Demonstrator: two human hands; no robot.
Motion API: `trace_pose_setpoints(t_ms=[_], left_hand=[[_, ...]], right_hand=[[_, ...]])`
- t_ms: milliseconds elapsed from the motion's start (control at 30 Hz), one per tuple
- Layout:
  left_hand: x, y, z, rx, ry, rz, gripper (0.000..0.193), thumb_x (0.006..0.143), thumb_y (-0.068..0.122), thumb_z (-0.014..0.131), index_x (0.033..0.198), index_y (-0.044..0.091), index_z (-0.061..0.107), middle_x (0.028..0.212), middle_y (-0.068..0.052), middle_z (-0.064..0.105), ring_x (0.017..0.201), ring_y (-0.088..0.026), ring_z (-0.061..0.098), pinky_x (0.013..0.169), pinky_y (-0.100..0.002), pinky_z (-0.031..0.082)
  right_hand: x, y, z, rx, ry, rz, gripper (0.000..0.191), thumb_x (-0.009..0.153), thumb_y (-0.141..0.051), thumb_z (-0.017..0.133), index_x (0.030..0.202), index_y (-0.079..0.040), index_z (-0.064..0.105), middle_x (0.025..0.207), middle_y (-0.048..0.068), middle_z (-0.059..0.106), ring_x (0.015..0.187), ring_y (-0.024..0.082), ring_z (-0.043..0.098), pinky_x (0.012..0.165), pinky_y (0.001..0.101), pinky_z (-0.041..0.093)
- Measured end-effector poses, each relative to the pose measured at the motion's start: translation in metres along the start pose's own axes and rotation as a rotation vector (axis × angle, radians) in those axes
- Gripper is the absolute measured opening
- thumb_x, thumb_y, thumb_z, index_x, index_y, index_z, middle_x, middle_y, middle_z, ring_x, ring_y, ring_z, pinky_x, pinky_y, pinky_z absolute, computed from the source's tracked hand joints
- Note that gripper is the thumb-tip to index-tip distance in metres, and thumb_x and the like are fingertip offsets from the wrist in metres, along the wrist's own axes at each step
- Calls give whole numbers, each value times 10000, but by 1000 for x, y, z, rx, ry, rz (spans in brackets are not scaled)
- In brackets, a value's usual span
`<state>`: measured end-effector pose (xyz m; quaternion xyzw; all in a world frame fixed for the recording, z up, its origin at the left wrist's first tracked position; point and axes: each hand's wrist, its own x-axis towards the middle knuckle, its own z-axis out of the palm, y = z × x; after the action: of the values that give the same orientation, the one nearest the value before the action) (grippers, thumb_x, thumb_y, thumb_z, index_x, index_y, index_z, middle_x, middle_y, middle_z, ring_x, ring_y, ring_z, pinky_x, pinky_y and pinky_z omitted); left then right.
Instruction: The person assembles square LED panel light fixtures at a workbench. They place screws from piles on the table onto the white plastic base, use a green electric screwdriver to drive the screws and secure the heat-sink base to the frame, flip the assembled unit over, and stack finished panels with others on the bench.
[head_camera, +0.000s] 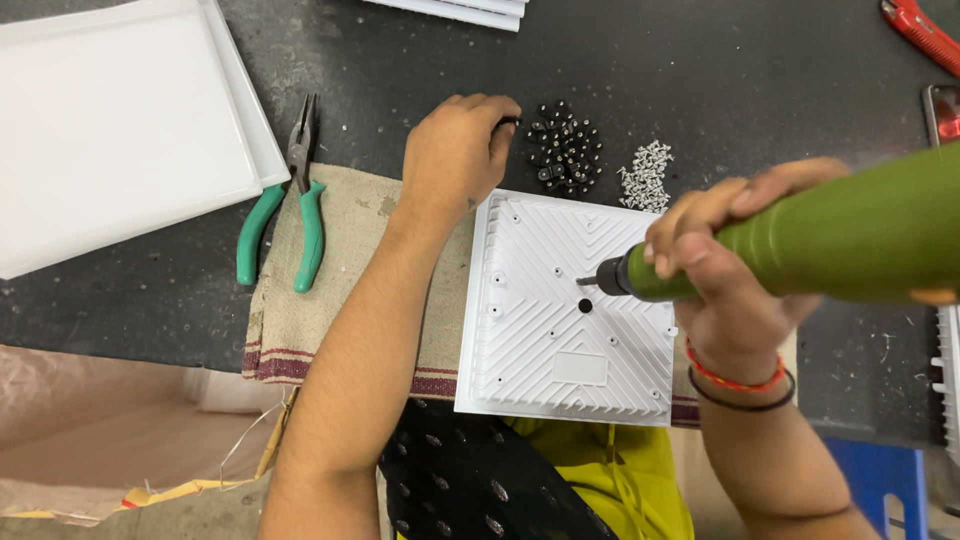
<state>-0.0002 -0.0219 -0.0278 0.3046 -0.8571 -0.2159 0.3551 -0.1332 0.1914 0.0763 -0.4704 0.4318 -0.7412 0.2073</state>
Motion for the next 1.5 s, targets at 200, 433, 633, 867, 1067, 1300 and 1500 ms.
trace_pose_setpoints(t_ms=[200,433,633,867,1067,1300,1500], left_hand=[[0,1,-1,8,-8,2,145,915,134,698,1045,117,761,978,-44,755,930,-277,692,766,-430,569],[0,0,-1,12,-21,-3,155,920,137,689,1056,121,763,1000,-32,761,938,-269,696,766,-429,571],[1,-1,-3,39,-17,-9,145,928,145,693,1048,127,772,987,-36,758,930,-267,693,764,-426,569],[-1,33,-30,-76,83,180,99,929,138,745,1018,132,786,1017,-6,762,915,-229,681,783,-363,569],[-59,88,-30,-124,-125,315,89,821,138,805,898,122,764,960,-7,739,902,-193,667,771,-360,550],[-91,94,-24,-63,-98,340,137,805,107,788,937,91,755,1016,6,724,952,-184,642,783,-347,522],[-96,94,-32,-33,-118,381,174,793,101,760,966,85,773,1039,-8,716,988,-190,634,802,-353,509]], right_hand=[[-9,-3,-10,25,-72,55,310,998,139,587,1189,-53,435,800,133,553,605,254,592,644,400,547],[2,-35,-11,-10,7,55,325,926,78,571,1174,-60,413,696,120,554,556,227,596,633,376,539],[-11,-1,-11,-30,5,74,353,940,104,610,1176,-61,404,714,133,554,572,236,595,592,357,556],[-7,-24,-22,0,62,36,360,931,93,600,1204,-56,420,761,123,530,576,247,574,612,394,537],[-20,-42,-59,122,56,81,247,1026,51,582,1195,-45,430,769,130,519,630,249,523,673,391,487],[-27,-37,-57,27,69,59,256,1032,88,593,1160,-40,413,761,161,526,635,270,516,661,392,499],[-23,-32,-32,4,69,14,311,1003,85,630,1200,-24,415,758,162,556,612,284,594,624,382,516]])
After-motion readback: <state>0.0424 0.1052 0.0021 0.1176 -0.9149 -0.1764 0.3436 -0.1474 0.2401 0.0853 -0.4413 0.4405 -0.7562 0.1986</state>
